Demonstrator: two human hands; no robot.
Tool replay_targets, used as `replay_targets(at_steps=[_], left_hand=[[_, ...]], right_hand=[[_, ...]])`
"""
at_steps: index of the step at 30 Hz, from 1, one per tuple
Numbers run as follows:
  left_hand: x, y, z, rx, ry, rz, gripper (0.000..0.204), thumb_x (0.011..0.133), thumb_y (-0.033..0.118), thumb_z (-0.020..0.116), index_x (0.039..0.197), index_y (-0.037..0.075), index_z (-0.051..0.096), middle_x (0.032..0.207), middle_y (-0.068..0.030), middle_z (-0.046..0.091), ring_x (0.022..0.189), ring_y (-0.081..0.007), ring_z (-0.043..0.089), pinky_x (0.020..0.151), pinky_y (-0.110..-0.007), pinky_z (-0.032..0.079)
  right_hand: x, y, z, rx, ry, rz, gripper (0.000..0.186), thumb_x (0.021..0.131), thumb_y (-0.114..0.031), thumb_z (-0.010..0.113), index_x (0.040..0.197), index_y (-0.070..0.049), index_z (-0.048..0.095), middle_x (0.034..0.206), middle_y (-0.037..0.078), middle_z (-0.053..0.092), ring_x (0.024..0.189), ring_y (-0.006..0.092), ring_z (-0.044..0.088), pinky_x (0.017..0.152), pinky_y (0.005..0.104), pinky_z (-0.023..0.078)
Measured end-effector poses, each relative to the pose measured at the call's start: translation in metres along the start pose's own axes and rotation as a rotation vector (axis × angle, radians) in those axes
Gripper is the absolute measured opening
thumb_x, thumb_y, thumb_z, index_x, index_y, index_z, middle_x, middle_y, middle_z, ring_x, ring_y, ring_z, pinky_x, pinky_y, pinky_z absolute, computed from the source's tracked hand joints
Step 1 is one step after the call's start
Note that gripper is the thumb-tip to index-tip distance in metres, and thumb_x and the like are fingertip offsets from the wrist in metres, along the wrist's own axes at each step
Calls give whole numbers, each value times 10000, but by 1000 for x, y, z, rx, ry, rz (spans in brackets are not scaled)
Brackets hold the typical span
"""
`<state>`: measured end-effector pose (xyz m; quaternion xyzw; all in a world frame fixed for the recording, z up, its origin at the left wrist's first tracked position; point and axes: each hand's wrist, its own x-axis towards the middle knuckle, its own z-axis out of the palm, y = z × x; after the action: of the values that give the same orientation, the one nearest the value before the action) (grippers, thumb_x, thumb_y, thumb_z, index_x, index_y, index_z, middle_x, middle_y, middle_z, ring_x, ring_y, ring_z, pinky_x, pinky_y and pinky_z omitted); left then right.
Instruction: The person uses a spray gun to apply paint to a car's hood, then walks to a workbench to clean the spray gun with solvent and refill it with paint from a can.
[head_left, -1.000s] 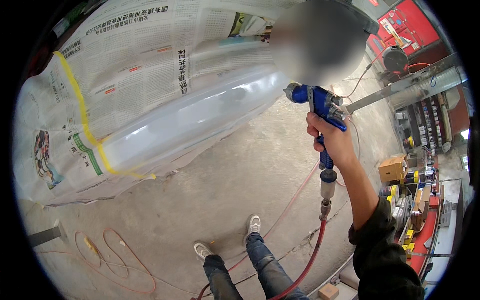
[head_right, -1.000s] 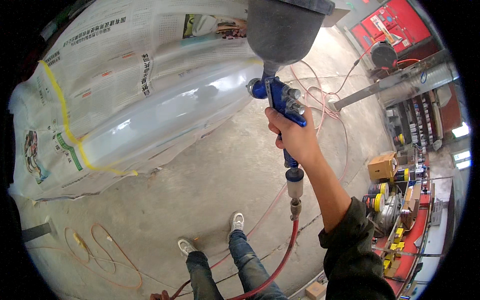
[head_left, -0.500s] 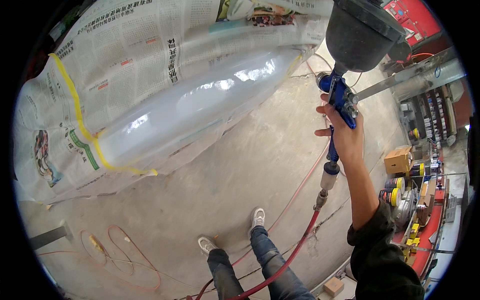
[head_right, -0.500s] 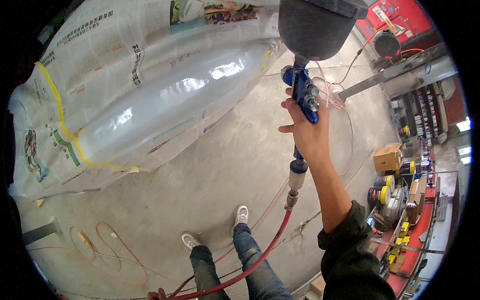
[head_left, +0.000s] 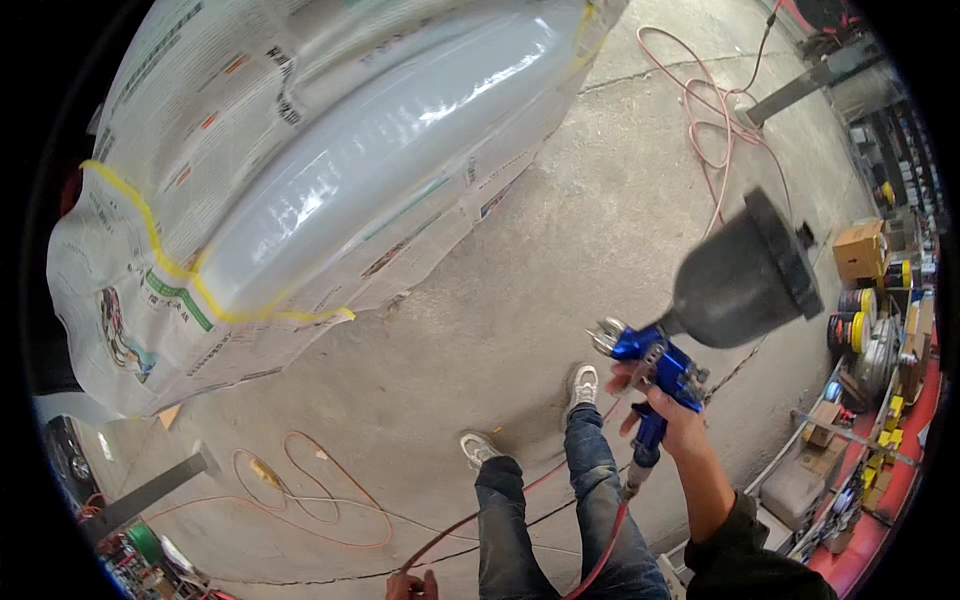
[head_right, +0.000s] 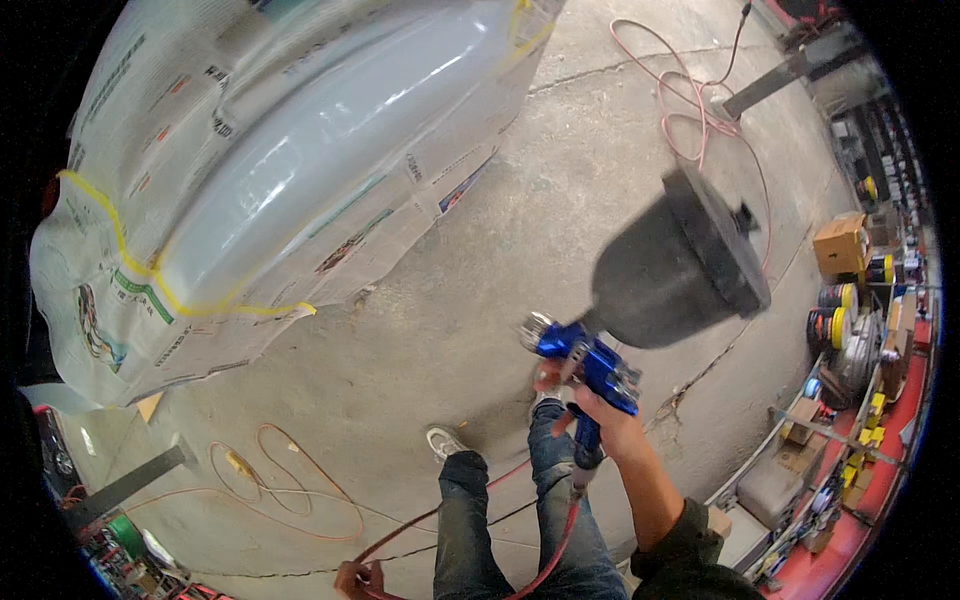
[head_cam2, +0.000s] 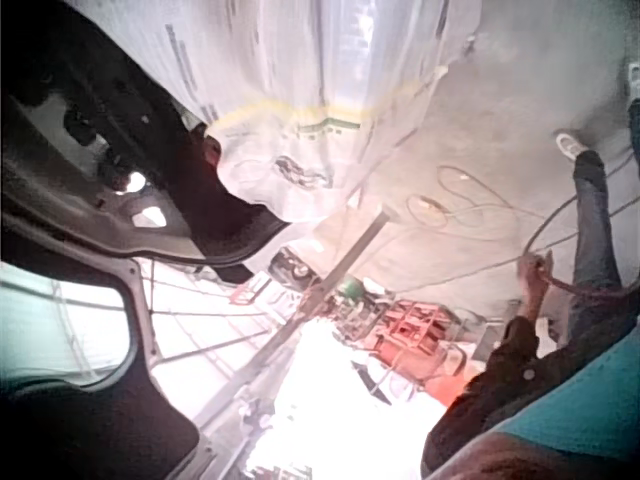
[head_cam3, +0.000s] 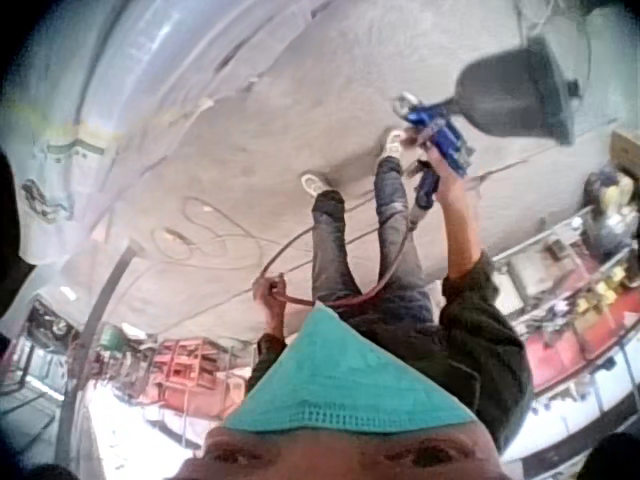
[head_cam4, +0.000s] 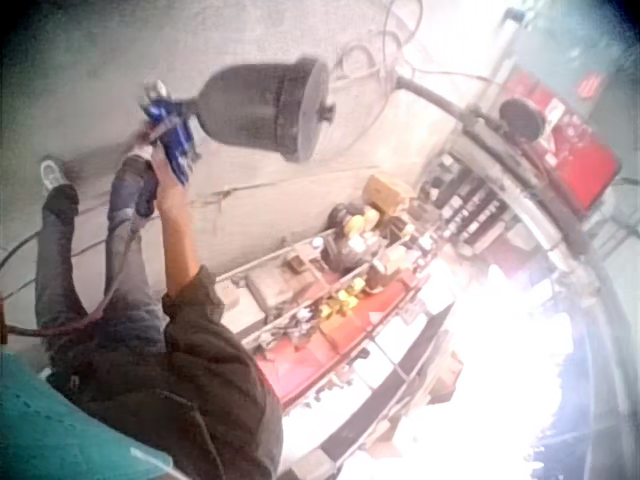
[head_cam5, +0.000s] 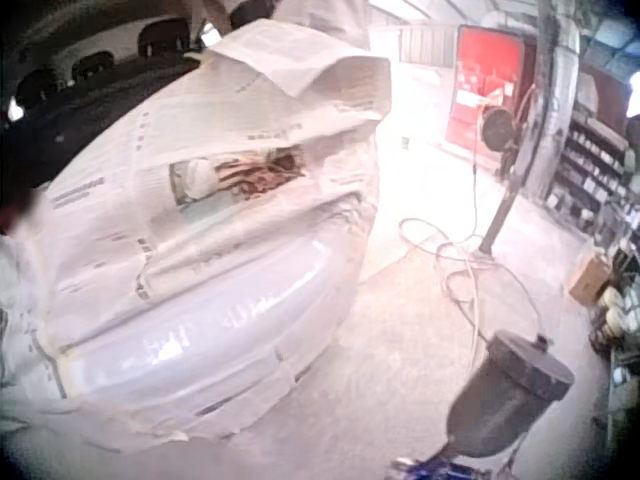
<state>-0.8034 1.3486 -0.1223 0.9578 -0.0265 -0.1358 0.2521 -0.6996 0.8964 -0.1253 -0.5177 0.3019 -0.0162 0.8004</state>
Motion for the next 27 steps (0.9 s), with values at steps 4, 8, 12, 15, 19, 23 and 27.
replay_targets(at_steps=[4, 8, 12, 15, 19, 23, 27], left_hand=[[7, 2, 21, 193, -445, 232, 116, 752, 105, 709, 715, 71, 604, 708, -101, 592, 710, -312, 581, 646, -455, 472], [-4, 25, 62, 371, -984, 243, 123, 767, 157, 648, 857, 73, 647, 843, -136, 643, 820, -340, 618, 715, -468, 488], [17, 161, 95, -84, -996, 15, 338, 859, 276, 581, 1144, 106, 645, 994, -203, 659, 933, -353, 633, 785, -460, 503], [23, 254, 114, -203, -989, 30, 219, 844, 225, 733, 903, 38, 635, 760, -108, 601, 634, -210, 559, 600, -343, 450], [33, 395, 135, -419, -1050, 291, 389, 860, 243, 710, 1212, 112, 611, 949, -97, 648, 794, -238, 632, 684, -336, 498], [25, 507, 134, -583, -955, 552, 417, 862, 198, 706, 1256, 106, 605, 957, -95, 671, 790, -226, 635, 683, -306, 499], [17, 592, 116, -619, -944, 741, 451, 844, 191, 720, 1270, 102, 602, 997, -110, 686, 746, -222, 637, 661, -308, 501]], right_hand=[[-37, 25, -56, 37, 270, 1, 516, 909, -354, 613, 1285, -17, 506, 1200, 134, 596, 1065, 250, 606, 543, 342, 581], [-54, 36, -124, 143, 583, -70, 393, 992, -308, 485, 1295, -58, 504, 1215, 83, 594, 1063, 201, 608, 538, 305, 564], [-65, -5, -171, 322, 816, -117, 393, 1001, -362, 466, 1291, -100, 514, 1191, 29, 619, 1058, 147, 613, 561, 247, 533], [-85, -49, -208, 527, 886, -195, 410, 1004, -333, 464, 1313, -64, 481, 1181, 68, 617, 1079, 176, 613, 514, 278, 578], [-127, -140, -244, 561, 927, -296, 450, 1015, -379, 439, 1354, -83, 442, 1223, 63, 605, 1112, 181, 604, 630, 295, 572], [-163, -233, -283, 478, 1077, -455, 432, 988, -434, 509, 1234, -79, 531, 1107, 19, 618, 1030, 122, 591, 755, 236, 490], [-206, -310, -321, 628, 836, -626, 319, 1006, -395, 501, 919, -89, 489, 787, -12, 471, 710, 83, 471, 644, 211, 411]])
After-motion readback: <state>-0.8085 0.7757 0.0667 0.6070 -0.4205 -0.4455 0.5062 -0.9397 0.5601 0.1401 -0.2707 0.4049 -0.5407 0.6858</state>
